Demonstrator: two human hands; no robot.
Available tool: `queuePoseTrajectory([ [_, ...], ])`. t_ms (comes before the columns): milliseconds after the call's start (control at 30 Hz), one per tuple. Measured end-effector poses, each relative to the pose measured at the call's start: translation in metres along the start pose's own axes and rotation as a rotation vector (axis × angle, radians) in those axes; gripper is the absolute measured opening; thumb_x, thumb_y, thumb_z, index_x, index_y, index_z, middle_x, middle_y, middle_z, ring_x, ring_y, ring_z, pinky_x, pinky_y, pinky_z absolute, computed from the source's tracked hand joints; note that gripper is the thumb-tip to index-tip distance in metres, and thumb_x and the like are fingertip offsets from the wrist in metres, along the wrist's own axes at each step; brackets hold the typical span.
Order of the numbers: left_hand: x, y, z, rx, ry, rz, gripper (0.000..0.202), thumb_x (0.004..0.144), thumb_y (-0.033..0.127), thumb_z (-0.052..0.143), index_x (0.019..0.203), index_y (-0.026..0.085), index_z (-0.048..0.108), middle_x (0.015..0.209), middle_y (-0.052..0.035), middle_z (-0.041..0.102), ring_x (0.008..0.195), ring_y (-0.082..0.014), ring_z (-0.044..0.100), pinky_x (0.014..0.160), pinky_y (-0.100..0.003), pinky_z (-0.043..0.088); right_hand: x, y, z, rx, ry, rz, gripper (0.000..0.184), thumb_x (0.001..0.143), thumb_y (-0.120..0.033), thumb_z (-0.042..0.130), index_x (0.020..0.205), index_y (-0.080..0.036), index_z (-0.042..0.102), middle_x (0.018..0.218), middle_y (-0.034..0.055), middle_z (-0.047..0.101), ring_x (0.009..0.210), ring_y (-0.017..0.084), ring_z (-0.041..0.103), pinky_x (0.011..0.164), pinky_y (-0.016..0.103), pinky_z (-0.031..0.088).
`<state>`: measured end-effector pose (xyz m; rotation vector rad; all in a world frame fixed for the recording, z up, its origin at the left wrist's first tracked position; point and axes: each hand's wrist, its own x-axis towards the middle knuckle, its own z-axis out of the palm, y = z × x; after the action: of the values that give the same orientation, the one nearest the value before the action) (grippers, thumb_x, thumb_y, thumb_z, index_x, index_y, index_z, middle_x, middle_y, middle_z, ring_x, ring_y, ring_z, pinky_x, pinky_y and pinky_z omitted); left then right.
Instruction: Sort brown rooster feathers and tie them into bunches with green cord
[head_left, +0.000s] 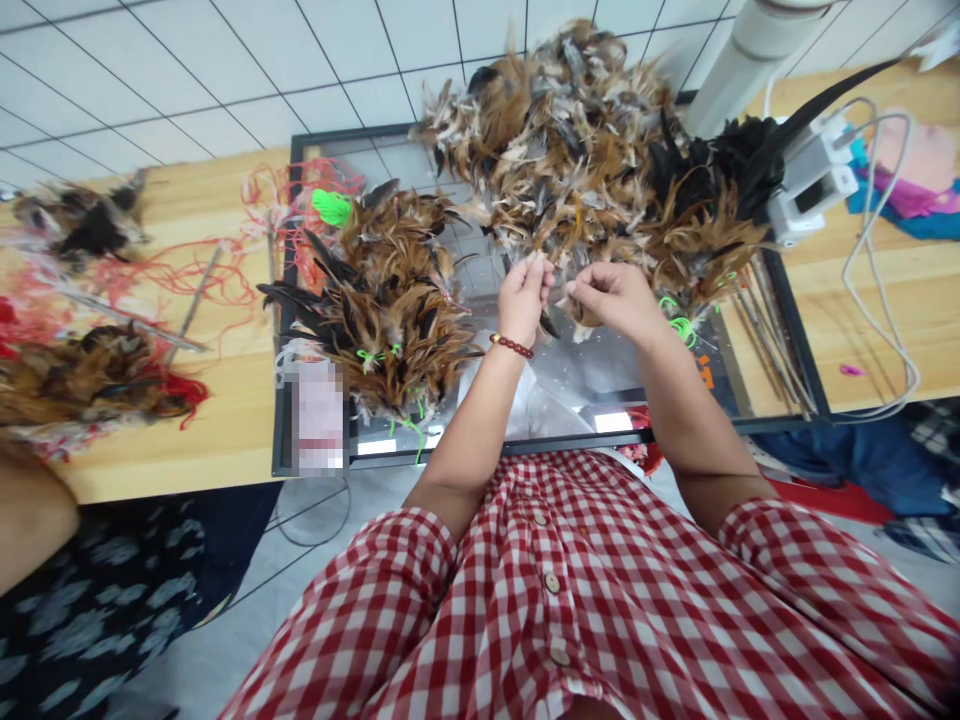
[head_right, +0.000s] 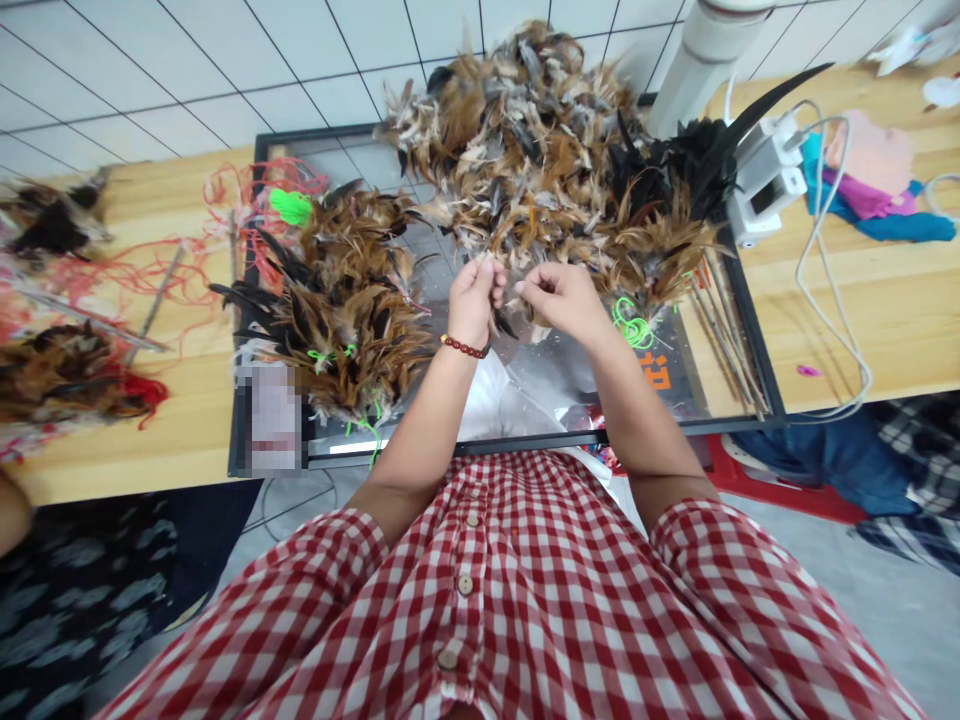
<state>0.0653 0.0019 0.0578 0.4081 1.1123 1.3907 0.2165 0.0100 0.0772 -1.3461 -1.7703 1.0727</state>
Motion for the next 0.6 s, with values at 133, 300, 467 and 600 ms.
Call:
queuePoseTrajectory([
  [133,-0.005,-0.003,0.004,-0.060,-0.058,-0.069,0.025,0.095,0.035,0.078,0.081,0.017,0.068,0.068,0.0052,0.058,0.052,-0.0018,0.045,0.052,-0.016,0.035,-0.001,-0.001,0.006,-0.021,-0.057,-0.017,0.028,0.080,-0.043,0.069,0.066,-0.021,0.063,0.057,-0.0022,0.052,0.058,0.012,0.043,0.061,0.029,0.035],
  [300,-0.006,-0.003,0.004,-0.079,-0.078,-0.106,0.024,0.102,0.019,0.065,0.079,0.014,0.069,0.066,0.0046,0.059,0.050,-0.0019,0.045,0.051,-0.017,0.034,-0.002,-0.004,0.004,-0.036,-0.061,-0.056,0.025,0.081,-0.040,0.066,0.066,-0.021,0.062,0.057,-0.0020,0.053,0.058,0.012,0.045,0.061,0.029,0.035],
  [467,-0.002,-0.011,0.003,-0.099,-0.083,-0.135,0.024,0.101,0.024,0.068,0.079,0.015,0.068,0.069,0.0044,0.063,0.052,-0.0029,0.048,0.055,-0.016,0.040,-0.004,-0.005,0.005,-0.109,-0.019,-0.217,0.021,0.082,-0.035,0.064,0.066,-0.021,0.062,0.062,0.0008,0.060,0.061,0.014,0.050,0.065,0.031,0.039],
  [600,0.002,-0.014,0.001,-0.151,-0.089,-0.159,0.017,0.101,0.030,0.069,0.089,0.017,0.070,0.074,0.0035,0.066,0.058,-0.0048,0.058,0.061,-0.017,0.049,-0.004,-0.003,0.008,-0.161,0.004,-0.292,0.023,0.083,-0.035,0.064,0.065,-0.021,0.063,0.063,0.0014,0.061,0.062,0.015,0.052,0.067,0.031,0.042],
])
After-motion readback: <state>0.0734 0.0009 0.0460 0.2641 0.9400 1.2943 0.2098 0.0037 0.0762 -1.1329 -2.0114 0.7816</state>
